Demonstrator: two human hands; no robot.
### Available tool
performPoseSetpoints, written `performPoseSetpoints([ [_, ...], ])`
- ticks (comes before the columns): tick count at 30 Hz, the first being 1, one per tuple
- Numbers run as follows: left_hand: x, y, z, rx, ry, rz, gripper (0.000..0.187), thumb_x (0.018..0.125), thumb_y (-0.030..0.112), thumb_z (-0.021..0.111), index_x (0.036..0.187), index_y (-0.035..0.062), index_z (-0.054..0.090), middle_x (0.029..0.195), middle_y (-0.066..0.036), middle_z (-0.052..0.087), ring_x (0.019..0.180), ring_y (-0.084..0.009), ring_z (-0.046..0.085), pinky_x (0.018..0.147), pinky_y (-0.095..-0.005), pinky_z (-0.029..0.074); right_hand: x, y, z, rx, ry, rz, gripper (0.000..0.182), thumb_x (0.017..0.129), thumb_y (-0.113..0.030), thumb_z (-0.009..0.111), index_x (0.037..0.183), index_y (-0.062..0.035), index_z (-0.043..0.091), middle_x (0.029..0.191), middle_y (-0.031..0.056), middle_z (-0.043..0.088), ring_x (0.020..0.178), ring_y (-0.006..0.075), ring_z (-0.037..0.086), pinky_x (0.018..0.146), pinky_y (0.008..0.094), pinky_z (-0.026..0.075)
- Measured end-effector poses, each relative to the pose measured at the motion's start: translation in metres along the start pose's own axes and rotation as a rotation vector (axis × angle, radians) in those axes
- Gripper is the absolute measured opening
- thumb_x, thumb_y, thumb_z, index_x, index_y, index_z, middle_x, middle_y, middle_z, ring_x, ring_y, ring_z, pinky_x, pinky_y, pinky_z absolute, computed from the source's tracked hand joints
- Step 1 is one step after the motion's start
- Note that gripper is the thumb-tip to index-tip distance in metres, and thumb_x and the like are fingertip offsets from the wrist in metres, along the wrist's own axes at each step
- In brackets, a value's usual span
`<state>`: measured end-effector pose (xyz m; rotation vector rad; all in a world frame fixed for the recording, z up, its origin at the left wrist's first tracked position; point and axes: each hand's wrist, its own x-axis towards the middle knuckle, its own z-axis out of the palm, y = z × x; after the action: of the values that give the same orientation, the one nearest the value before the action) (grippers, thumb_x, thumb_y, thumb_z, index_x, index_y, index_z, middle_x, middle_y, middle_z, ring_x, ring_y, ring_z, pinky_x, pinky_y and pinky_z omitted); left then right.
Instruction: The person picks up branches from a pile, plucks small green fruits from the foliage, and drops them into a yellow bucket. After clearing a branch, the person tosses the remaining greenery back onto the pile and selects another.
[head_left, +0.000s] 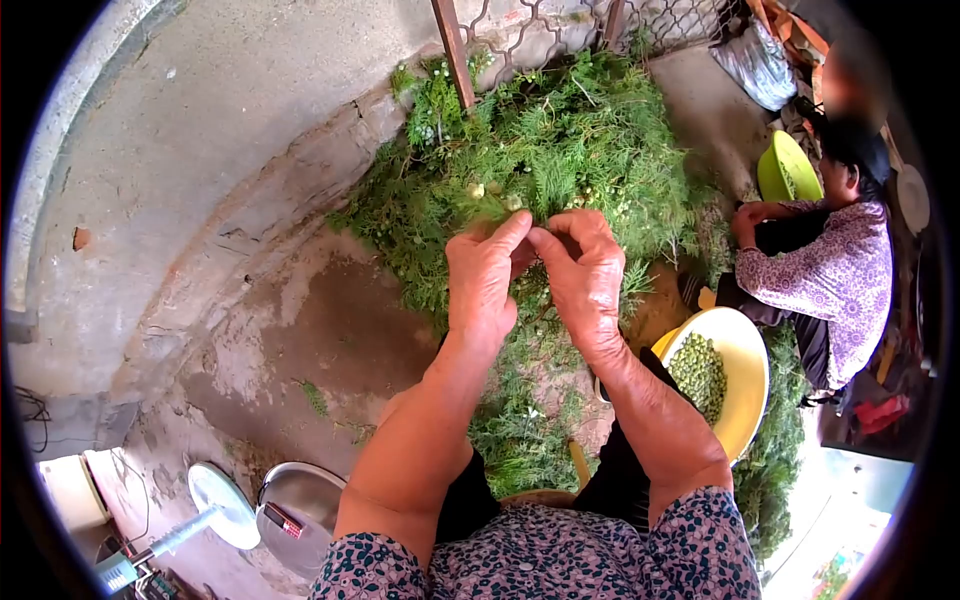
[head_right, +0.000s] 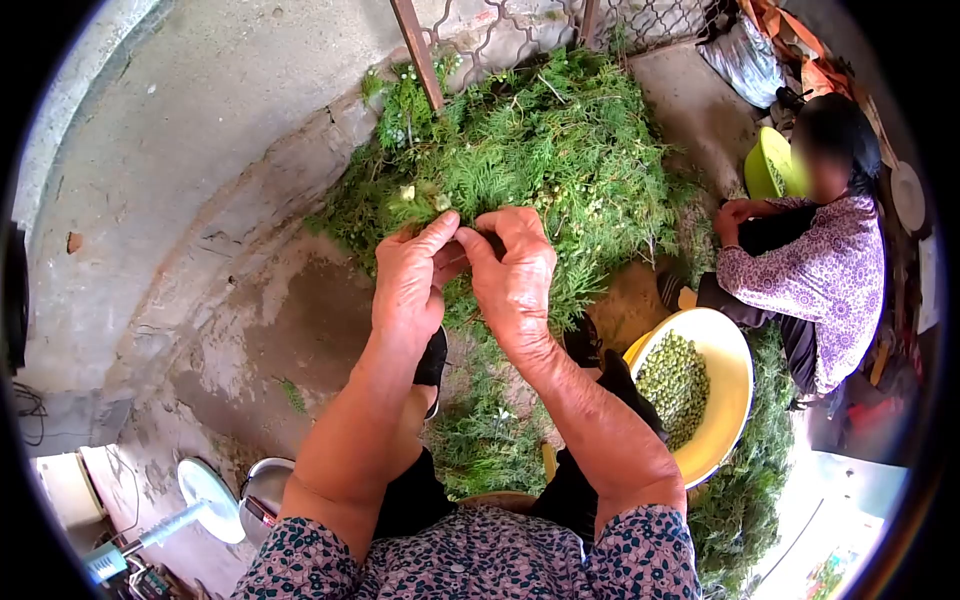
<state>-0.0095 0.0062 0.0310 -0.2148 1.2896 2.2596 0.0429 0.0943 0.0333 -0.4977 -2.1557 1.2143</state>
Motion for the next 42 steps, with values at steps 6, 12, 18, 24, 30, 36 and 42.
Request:
performPoseSetpoints([
  [6, 0.001, -0.007, 0.011, -0.124, -0.056, 0.0, 0.012, 0.081, 0.009, 0.062, 0.089, 0.0013, 0.057, 0.08, -0.007, 0.06, 0.068, -0.0163, 0.059, 0.061, -0.029, 0.049, -0.003, 0.008, -0.01, 0.651, 0.066, 0.455, 0.009, 0.078, -0.003, 0.062, 0.085, -0.0005, 0.058, 0.075, -0.0005, 0.056, 0.068, 0.006, 0.047, 0.062, 0.0214, 0.04],
  [12, 0.008, -0.016, 0.017, -0.049, -0.118, 0.088, 0.006, 0.081, 0.004, 0.06, 0.084, -0.0004, 0.059, 0.076, -0.007, 0.061, 0.067, -0.0169, 0.059, 0.065, -0.0352, 0.052, 0.003, 0.019, -0.024, 0.548, 0.073, 0.492, 0.009, 0.077, -0.003, 0.062, 0.085, -0.0005, 0.058, 0.075, 0.0018, 0.057, 0.067, 0.0084, 0.048, 0.064, 0.0222, 0.04],
  [18, 0.009, -0.021, 0.024, 0.034, -0.101, 0.117, 0.005, 0.079, 0.004, 0.062, 0.075, 0.0013, 0.059, 0.072, -0.005, 0.06, 0.062, -0.012, 0.056, 0.057, -0.0275, 0.048, 0.009, 0.019, -0.041, 0.068, 0.234, -0.109, 0.017, 0.073, 0.005, 0.061, 0.087, -0.0032, 0.058, 0.085, 0.0073, 0.056, 0.073, 0.0142, 0.053, 0.064, 0.0248, 0.044],
  [24, 0.009, -0.025, 0.029, 0.073, -0.124, 0.091, 0.003, 0.077, 0.004, 0.063, 0.076, 0.0027, 0.06, 0.071, -0.003, 0.06, 0.062, -0.0097, 0.054, 0.059, -0.0251, 0.043, 0.017, 0.024, -0.049, 0.354, 0.022, 0.264, 0.013, 0.08, 0.004, 0.053, 0.092, 0.0006, 0.057, 0.076, 0.006, 0.06, 0.06, 0.0109, 0.055, 0.061, 0.0222, 0.046],
  [30, 0.009, -0.019, 0.034, 0.079, -0.166, 0.08, 0.011, 0.077, -0.001, 0.062, 0.087, 0.003, 0.061, 0.081, -0.003, 0.063, 0.068, -0.0093, 0.055, 0.061, -0.0229, 0.041, 0.028, 0.023, -0.063, 0.525, -0.24, 0.49, 0.021, 0.082, -0.005, 0.057, 0.102, 0.002, 0.058, 0.075, 0.0011, 0.059, 0.061, 0.0071, 0.053, 0.053, 0.0193, 0.042],
  [36, 0.011, -0.019, 0.037, 0.097, -0.126, 0.081, 0.018, 0.07, -0.005, 0.062, 0.087, 0.0005, 0.059, 0.074, -0.005, 0.062, 0.064, -0.0101, 0.053, 0.061, -0.0248, 0.04, 0.027, 0.026, -0.059, 0.669, -0.219, 0.507, 0.021, 0.078, -0.005, 0.064, 0.097, 0.0009, 0.06, 0.074, 0.0016, 0.06, 0.059, 0.0057, 0.053, 0.05, 0.0179, 0.042],
  [42, 0.011, -0.028, 0.036, 0.049, -0.128, 0.166, 0.021, 0.069, -0.009, 0.06, 0.087, 0.0, 0.057, 0.076, -0.006, 0.063, 0.067, -0.01, 0.055, 0.063, -0.0241, 0.042, 0.014, 0.022, -0.053, 0.283, -0.085, 0.267, 0.012, 0.078, 0.003, 0.06, 0.089, 0.003, 0.058, 0.077, 0.0054, 0.061, 0.061, 0.0089, 0.058, 0.056, 0.021, 0.048],
])
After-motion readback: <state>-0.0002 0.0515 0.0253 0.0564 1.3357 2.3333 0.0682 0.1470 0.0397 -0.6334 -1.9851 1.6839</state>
